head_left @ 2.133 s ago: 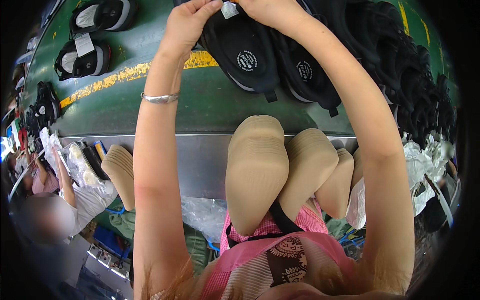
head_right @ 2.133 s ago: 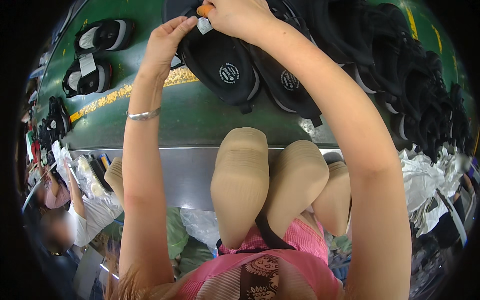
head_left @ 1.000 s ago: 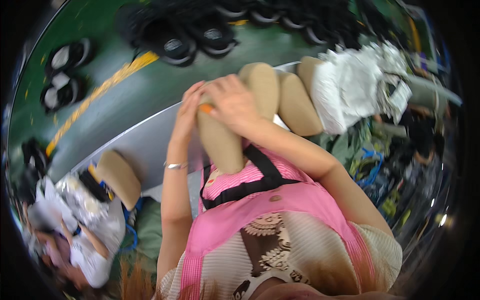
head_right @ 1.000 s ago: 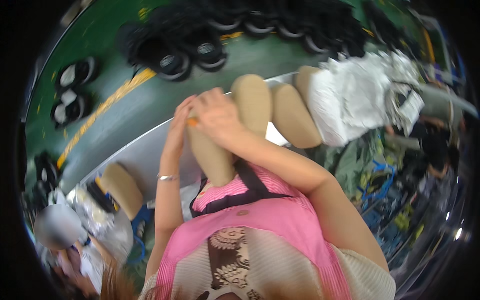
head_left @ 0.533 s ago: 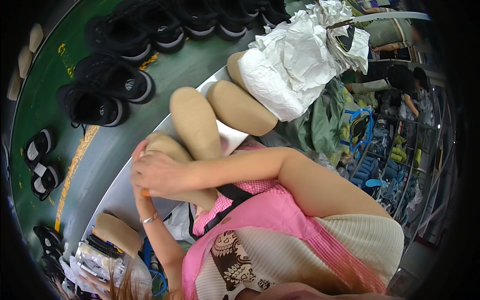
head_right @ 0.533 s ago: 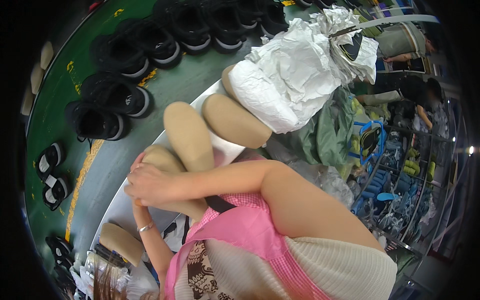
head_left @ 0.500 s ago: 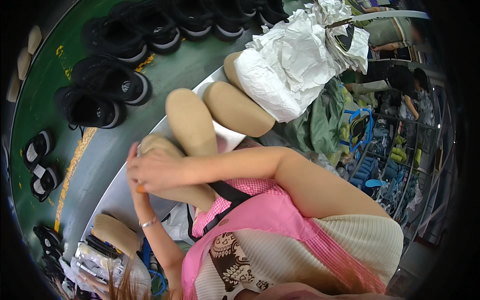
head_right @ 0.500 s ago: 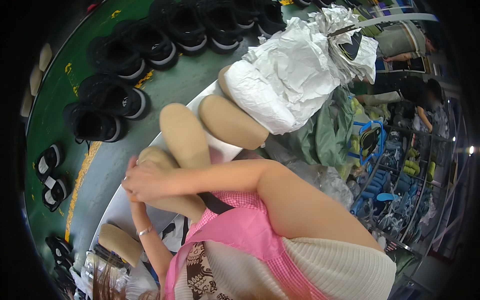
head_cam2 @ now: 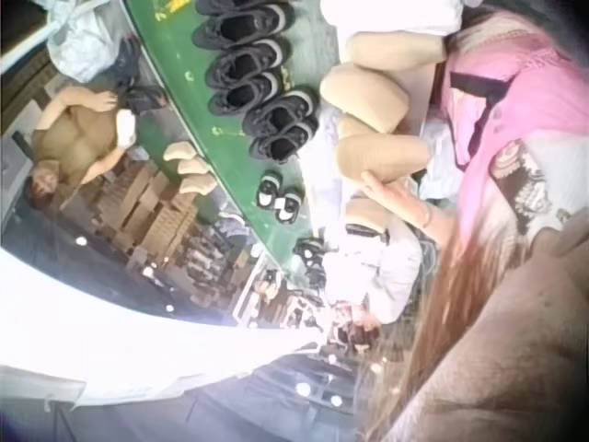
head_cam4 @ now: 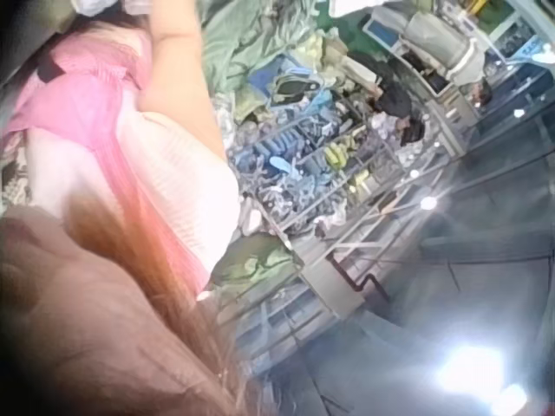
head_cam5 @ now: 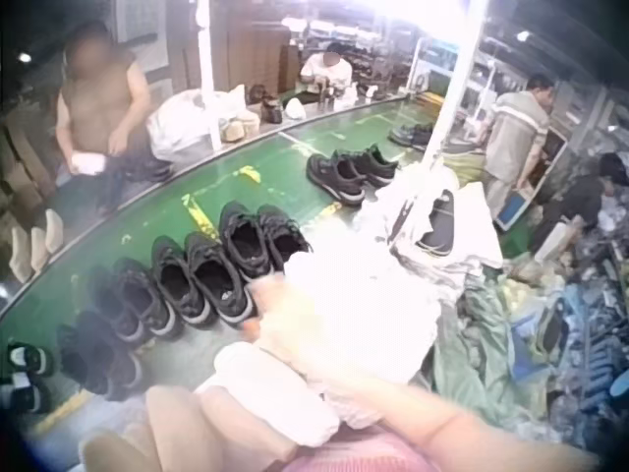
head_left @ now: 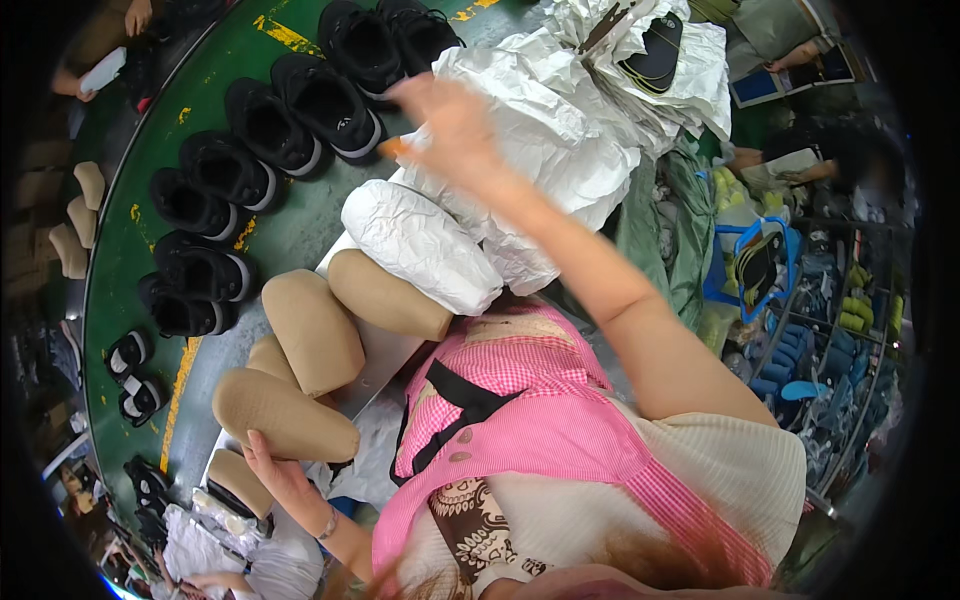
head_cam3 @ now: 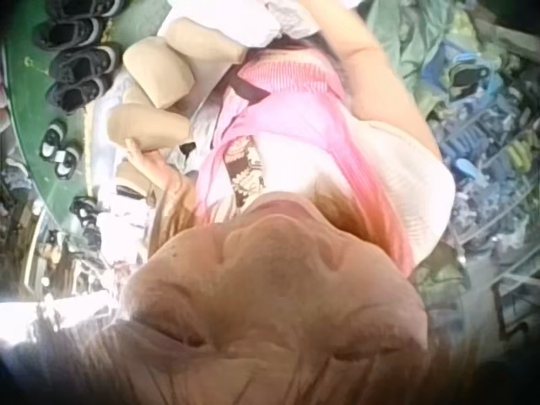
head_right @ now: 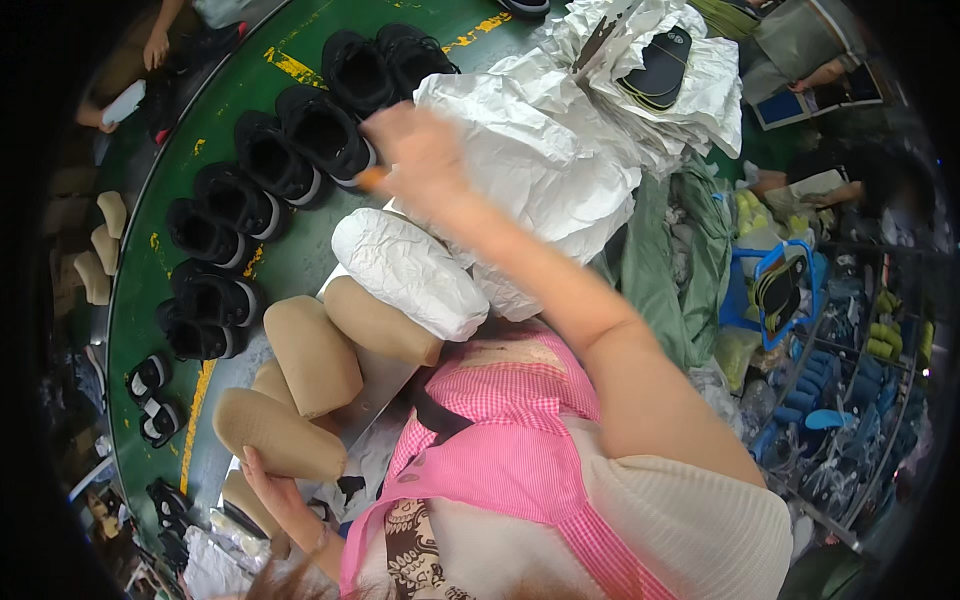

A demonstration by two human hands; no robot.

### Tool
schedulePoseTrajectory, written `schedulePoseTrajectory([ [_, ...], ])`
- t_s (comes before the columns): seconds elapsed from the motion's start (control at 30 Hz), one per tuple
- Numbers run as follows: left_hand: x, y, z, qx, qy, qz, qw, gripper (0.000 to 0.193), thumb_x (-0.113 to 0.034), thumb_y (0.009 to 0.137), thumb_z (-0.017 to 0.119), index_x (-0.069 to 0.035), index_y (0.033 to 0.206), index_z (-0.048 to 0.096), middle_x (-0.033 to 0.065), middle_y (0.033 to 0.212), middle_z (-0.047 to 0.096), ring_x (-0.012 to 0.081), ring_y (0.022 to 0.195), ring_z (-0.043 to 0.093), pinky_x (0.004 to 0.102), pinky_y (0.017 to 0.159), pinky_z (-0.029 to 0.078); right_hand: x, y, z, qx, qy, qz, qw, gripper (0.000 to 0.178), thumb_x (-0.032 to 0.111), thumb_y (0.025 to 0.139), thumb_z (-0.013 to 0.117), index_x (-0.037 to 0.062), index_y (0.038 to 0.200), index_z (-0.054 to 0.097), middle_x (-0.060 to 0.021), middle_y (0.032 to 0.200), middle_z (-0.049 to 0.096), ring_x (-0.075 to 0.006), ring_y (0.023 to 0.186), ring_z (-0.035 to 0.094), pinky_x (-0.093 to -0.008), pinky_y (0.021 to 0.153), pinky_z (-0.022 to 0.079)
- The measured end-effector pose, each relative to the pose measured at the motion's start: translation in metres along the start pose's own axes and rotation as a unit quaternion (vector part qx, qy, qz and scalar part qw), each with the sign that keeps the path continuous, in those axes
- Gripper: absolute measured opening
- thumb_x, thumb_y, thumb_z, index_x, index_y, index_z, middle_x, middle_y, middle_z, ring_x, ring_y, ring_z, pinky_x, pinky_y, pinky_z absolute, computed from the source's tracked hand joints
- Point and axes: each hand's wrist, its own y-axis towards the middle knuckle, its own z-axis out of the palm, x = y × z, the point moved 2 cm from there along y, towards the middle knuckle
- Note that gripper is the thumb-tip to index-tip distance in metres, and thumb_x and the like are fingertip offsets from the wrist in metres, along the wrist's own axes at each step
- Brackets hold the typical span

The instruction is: The person repeatedly picks up white tissue paper, crumples it, and inserts it into black shoes on a conveyor belt. They also handle beige shoe trees, placing them on the belt and occasionally wrapping them in paper.

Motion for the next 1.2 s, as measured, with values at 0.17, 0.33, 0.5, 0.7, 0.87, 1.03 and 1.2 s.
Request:
schedulePoseTrajectory([
  [0.17,-0.01,-0.001,0.06,0.009,-0.061,0.017,0.998,0.037,-0.016,0.096,0.06,-0.002,0.128,0.052,0.0102,0.125,0.06,0.0207,0.116,0.058,0.037,0.099,0.048,-0.185,-0.045,-0.03,0.095,-0.12,0.283,0.947,0.041,0.041,0.083,0.071,0.0138,0.114,0.068,-0.0102,0.104,0.07,-0.0273,0.096,0.065,-0.0422,0.083,0.049],
  [0.33,-0.01,0.006,0.108,0.024,-0.119,-0.039,0.992,0.041,-0.024,0.097,0.058,-0.004,0.132,0.051,0.01,0.134,0.055,0.0236,0.123,0.053,0.0435,0.104,0.043,-0.172,-0.087,-0.17,-0.11,0.127,0.382,0.909,0.036,0.03,0.088,0.068,0.0012,0.108,0.067,-0.0031,0.089,0.066,-0.012,0.076,0.059,-0.0291,0.066,0.048],
  [0.5,0.0,0.034,0.193,0.185,-0.217,-0.152,0.946,0.043,-0.036,0.099,0.052,-0.005,0.129,0.056,0.0112,0.125,0.062,0.0243,0.115,0.059,0.0422,0.1,0.047,-0.11,-0.113,-0.227,-0.155,0.282,0.298,0.899,0.027,0.014,0.094,0.06,-0.0022,0.115,0.064,-0.0114,0.102,0.069,-0.0145,0.091,0.067,-0.029,0.076,0.054],
  [0.7,0.049,0.041,0.285,0.271,-0.186,-0.347,0.878,0.043,-0.036,0.098,0.055,-0.005,0.127,0.058,0.0119,0.123,0.063,0.0261,0.113,0.061,0.0417,0.097,0.051,-0.098,-0.11,-0.029,0.098,-0.012,0.056,0.994,0.071,0.042,0.081,0.071,0.0151,0.142,0.044,-0.0148,0.144,0.045,-0.0334,0.133,0.041,-0.0438,0.109,0.034],
  [0.87,0.072,0.039,0.309,0.277,-0.133,-0.396,0.865,0.045,-0.033,0.097,0.058,-0.005,0.131,0.054,0.0116,0.126,0.061,0.0247,0.116,0.059,0.0419,0.099,0.049,-0.161,-0.116,-0.039,-0.067,-0.018,0.117,0.991,0.062,0.044,0.082,0.069,0.0109,0.132,0.052,-0.0168,0.136,0.051,-0.0357,0.128,0.046,-0.0446,0.102,0.039],
  [1.03,0.08,0.044,0.316,0.269,-0.167,-0.425,0.848,0.043,-0.033,0.099,0.053,-0.004,0.13,0.055,0.0148,0.128,0.06,0.0292,0.116,0.06,0.0448,0.097,0.05,-0.223,-0.119,-0.081,0.161,-0.092,0.508,0.841,0.046,0.036,0.079,0.073,0.009,0.115,0.063,-0.017,0.121,0.061,-0.0323,0.113,0.057,-0.0393,0.089,0.047],
  [1.2,0.086,0.045,0.333,0.271,-0.168,-0.425,0.847,0.044,-0.034,0.099,0.052,-0.004,0.131,0.055,0.015,0.128,0.06,0.0294,0.116,0.06,0.0453,0.097,0.05,-0.258,-0.156,-0.06,0.022,-0.138,0.229,0.963,0.032,0.028,0.081,0.07,0.0109,0.108,0.065,-0.0168,0.101,0.066,-0.0338,0.09,0.064,-0.0399,0.078,0.051],
])
